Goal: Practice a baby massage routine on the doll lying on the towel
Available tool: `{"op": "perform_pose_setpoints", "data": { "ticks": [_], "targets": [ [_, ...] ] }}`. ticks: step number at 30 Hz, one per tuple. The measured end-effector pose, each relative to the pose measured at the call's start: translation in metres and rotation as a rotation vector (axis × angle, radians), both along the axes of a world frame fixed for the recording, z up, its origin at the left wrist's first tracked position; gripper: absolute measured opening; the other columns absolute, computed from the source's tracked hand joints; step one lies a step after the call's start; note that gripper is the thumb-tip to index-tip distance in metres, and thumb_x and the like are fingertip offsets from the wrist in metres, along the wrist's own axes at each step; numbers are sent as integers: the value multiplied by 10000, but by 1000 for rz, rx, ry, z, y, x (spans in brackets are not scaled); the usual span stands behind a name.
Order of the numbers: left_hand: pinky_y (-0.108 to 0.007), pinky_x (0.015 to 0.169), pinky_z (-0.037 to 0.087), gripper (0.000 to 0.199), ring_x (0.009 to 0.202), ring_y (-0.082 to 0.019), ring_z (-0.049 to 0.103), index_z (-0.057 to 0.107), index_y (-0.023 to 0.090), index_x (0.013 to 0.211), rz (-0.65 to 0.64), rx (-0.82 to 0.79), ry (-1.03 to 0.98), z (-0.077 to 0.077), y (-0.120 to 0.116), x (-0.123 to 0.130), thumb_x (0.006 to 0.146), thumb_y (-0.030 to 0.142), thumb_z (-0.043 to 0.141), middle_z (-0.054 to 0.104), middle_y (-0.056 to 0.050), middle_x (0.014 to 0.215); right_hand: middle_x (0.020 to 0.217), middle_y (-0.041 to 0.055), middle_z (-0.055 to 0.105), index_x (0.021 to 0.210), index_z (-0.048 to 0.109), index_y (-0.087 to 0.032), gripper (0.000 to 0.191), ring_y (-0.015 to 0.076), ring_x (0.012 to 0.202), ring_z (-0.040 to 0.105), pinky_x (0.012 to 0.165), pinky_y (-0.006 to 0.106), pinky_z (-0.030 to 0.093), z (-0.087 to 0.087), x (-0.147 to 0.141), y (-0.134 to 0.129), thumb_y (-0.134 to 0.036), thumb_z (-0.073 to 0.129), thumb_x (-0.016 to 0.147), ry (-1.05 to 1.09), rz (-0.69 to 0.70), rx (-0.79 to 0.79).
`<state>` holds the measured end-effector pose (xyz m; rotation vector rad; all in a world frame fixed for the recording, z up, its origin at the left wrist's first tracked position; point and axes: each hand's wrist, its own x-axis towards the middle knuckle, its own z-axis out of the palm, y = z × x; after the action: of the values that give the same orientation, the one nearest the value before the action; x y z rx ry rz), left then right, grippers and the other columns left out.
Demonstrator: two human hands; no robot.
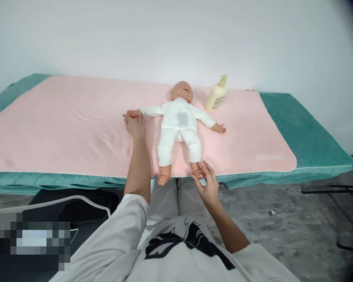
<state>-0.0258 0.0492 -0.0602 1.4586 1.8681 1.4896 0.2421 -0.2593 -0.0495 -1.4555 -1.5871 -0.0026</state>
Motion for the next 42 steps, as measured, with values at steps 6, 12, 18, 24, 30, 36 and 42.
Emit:
{"op": "perform_pose_setpoints", "data": {
  "ticks": [6, 12, 18, 24, 30, 36, 42],
  "targets": [
    [-659, 1205, 109, 990, 1528, -432, 79, 427, -4, 1392, 163, -146, 52, 8, -5, 13, 830, 811, 442, 299, -319, 1564, 1329, 147, 639, 1395, 508, -253, 489, 257, 1197, 665, 877, 370, 641, -9, -6, -6, -335, 617, 926, -73, -14, -38],
    [-608, 1201, 92, 930, 1543, -352, 78, 504, 29, 1319, -28, 184, 123, 7, -9, 13, 895, 810, 230, 515, -262, 1431, 1318, 141, 634, 1339, 555, -230, 386, 256, 1254, 610, 1020, 465, 553, 12, 10, 1, -353, 462, 985, 117, 97, -14],
    [-553, 1210, 240, 673, 1473, -305, 340, 484, 138, 1349, 1, 260, 136, 28, -21, 30, 943, 664, 379, 512, -230, 1435, 1144, 126, 727, 1152, 664, -169, 321, 214, 1035, 699, 896, 390, 582, 29, 45, 83, -329, 457, 967, 329, -49, -135],
    [-467, 1105, 401, 427, 1251, -264, 554, 574, 190, 1248, -145, 315, 143, 49, -31, 48, 964, 486, 456, 619, -150, 1281, 1129, 160, 741, 1075, 704, -78, 331, 239, 1060, 688, 1017, 402, 505, 30, 51, 174, -131, 428, 900, 60, 11, -277],
    [-460, 1108, 403, 412, 1234, -280, 556, 640, 212, 1221, -560, 265, 404, 81, -22, 83, 940, 482, 506, 628, -128, 1269, 1228, 217, 687, 1117, 664, -21, 353, 229, 1149, 642, 1060, 384, 445, 22, 41, 225, -63, 381, 910, -77, -29, -436],
    [-618, 1149, 287, 572, 1421, -394, 367, 564, 289, 1395, -768, 77, 554, 88, -16, 118, 882, 541, 595, 445, -144, 1512, 1382, 319, 550, 1241, 573, 2, 382, 334, 1328, 522, 1154, 542, 309, 24, 41, 251, -136, 400, 930, -104, -246, -569],
    [-623, 1188, 207, 571, 1467, -396, 288, 582, 301, 1385, -785, 48, 491, 82, -17, 117, 874, 555, 607, 409, -125, 1545, 1137, 238, 682, 1048, 601, -29, 399, 242, 1095, 638, 1066, 409, 422, 35, 32, 261, -325, 333, 1030, 169, -91, -207]
  ]
}}
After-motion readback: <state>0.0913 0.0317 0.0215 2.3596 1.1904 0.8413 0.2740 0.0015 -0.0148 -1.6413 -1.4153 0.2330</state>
